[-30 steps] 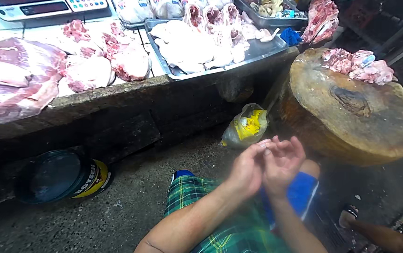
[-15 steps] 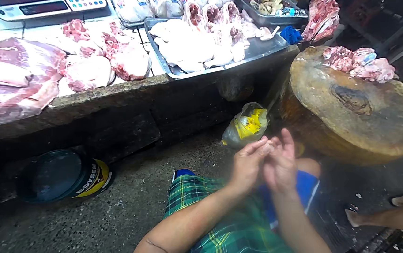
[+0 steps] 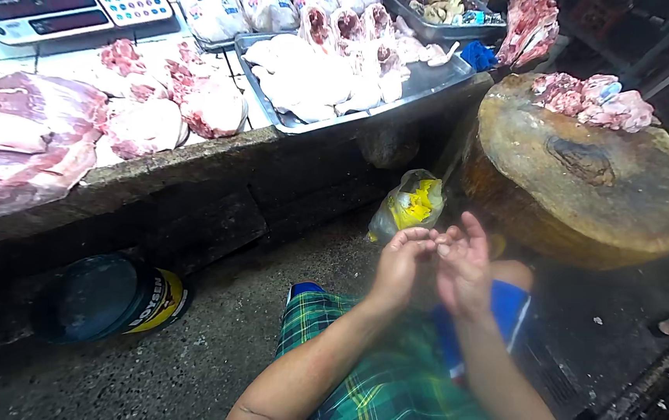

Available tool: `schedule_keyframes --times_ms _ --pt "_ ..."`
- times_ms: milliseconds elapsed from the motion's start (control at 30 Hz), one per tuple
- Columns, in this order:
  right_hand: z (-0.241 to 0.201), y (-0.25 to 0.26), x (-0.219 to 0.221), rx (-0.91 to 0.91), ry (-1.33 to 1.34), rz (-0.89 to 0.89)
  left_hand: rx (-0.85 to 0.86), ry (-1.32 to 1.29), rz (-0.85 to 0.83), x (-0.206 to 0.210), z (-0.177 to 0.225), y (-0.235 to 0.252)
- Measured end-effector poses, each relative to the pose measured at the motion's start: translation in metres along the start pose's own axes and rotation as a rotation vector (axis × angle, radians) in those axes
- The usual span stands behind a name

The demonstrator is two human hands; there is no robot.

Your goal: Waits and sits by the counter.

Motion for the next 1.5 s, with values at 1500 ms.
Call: schedule_keyframes --times_ms 1500 --pt "0.022 -0.001 -0.020 0.251 0.170 0.115 -0.033 0.170 -0.100 -0.009 -0.016 0.000"
Point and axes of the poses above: each hand's wrist, its own y-axis towards the middle knuckle, its own x-axis out of the palm, z = x × y, the point moved 5 cm from there along y, towards the middle knuckle, and after that the axes turned 11 degrees about -y, right-handed, at the moved point
